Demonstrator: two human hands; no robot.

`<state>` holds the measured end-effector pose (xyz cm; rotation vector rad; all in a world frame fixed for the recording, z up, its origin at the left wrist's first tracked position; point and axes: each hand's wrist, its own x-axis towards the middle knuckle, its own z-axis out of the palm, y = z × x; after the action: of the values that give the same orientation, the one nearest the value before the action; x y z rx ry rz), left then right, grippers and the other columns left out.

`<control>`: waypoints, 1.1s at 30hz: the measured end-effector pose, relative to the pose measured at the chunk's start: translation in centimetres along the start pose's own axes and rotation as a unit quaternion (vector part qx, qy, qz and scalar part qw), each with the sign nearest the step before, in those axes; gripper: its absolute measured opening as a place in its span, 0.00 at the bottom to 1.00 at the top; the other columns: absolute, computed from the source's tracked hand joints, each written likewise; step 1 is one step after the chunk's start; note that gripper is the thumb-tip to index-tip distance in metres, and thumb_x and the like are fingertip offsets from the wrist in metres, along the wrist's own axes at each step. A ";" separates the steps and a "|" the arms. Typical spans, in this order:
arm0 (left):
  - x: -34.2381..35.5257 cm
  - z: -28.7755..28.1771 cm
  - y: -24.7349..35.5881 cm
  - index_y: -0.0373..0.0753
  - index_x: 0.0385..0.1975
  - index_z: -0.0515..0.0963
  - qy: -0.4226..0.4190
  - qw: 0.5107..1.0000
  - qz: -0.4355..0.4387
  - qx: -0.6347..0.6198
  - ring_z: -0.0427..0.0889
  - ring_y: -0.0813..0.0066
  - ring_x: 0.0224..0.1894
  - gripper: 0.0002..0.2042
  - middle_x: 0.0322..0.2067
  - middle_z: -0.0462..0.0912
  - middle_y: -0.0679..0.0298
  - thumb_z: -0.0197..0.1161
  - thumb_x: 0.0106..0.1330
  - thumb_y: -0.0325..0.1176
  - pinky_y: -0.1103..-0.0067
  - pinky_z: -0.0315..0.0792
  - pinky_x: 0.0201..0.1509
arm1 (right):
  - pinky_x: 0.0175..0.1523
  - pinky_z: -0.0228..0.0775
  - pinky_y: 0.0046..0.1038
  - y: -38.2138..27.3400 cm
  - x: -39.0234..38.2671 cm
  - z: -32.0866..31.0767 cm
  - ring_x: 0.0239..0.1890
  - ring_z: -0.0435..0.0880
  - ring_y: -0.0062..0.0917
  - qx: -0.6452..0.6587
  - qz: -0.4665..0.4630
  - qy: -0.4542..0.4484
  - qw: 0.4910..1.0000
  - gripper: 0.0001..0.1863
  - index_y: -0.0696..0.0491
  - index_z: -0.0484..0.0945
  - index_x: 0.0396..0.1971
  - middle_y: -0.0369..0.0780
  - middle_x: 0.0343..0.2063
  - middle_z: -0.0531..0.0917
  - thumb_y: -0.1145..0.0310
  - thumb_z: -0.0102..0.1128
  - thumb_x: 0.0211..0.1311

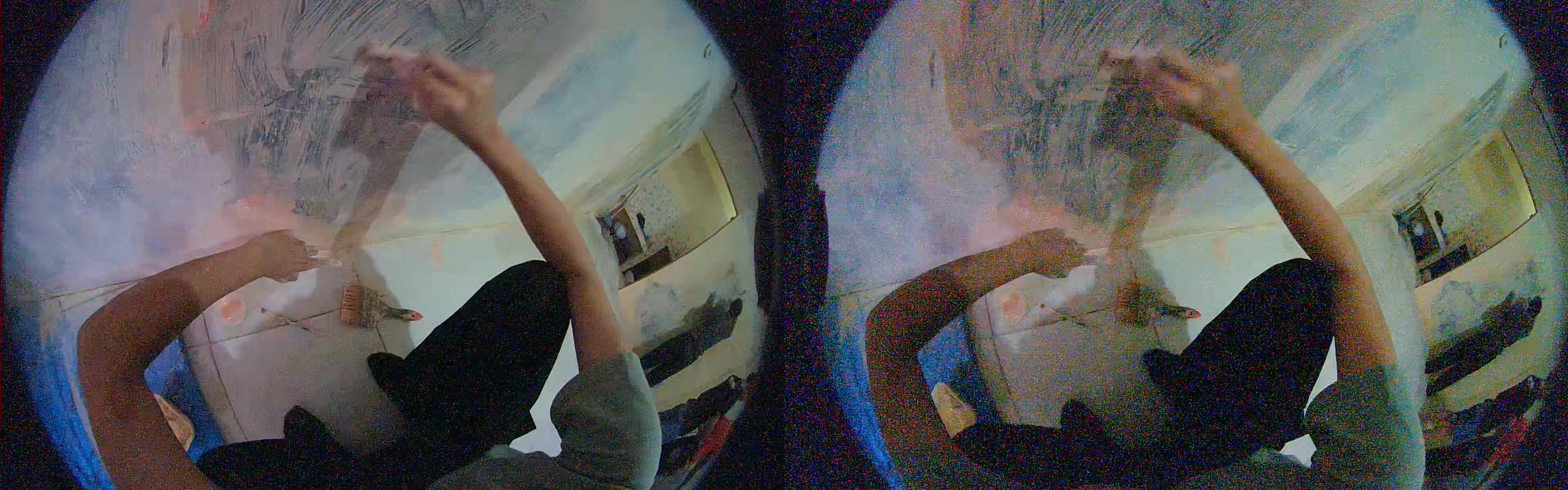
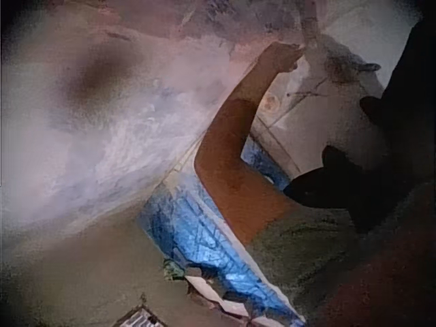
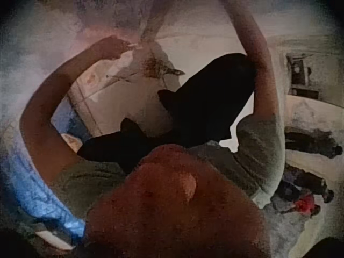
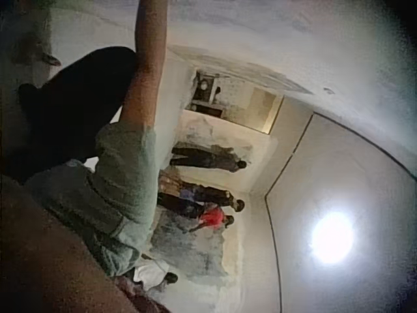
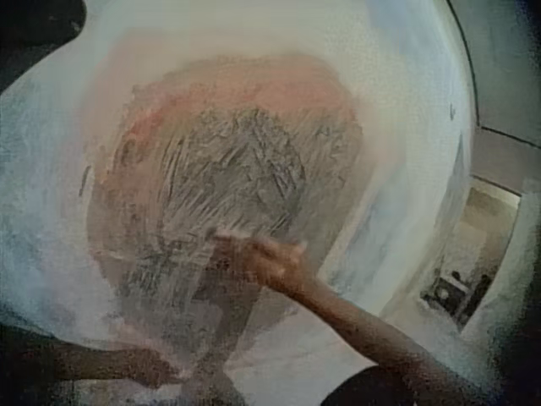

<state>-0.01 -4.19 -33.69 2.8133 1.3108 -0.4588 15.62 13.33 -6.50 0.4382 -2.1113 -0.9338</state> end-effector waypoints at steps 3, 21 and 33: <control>-0.1 -0.1 -0.1 0.56 0.66 0.47 0.103 0.995 0.005 -0.007 0.77 0.61 0.46 0.35 0.49 0.73 0.58 0.54 0.58 0.39 0.64 0.71 0.46 | 0.17 0.66 0.22 1.5 0.3 0.2 0.15 0.75 0.20 -0.062 0.053 0.109 0.991 0.11 0.47 0.82 0.29 0.31 0.23 0.78 0.71 0.68 0.41; -0.3 -0.1 0.0 0.53 0.65 0.50 -0.013 1.000 -0.017 -0.013 0.77 0.60 0.45 0.34 0.50 0.71 0.58 0.56 0.57 0.38 0.64 0.72 0.46 | 0.13 0.63 0.25 0.9 0.5 -0.7 0.12 0.74 0.22 -0.095 0.098 0.075 0.988 0.08 0.42 0.78 0.31 0.30 0.24 0.77 0.62 0.64 0.50; -0.5 -1.5 0.4 0.50 0.58 0.62 0.113 0.994 0.001 -0.009 0.75 0.58 0.48 0.26 0.49 0.73 0.57 0.56 0.58 0.39 0.63 0.71 0.49 | 0.18 0.65 0.26 1.2 -0.2 -0.3 0.16 0.74 0.25 -0.023 0.108 0.057 0.992 0.07 0.49 0.73 0.20 0.34 0.16 0.72 0.71 0.65 0.45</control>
<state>0.37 -4.59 -32.16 2.9199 1.3388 -0.1294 15.93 14.07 -5.59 0.2292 -1.9827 -0.8112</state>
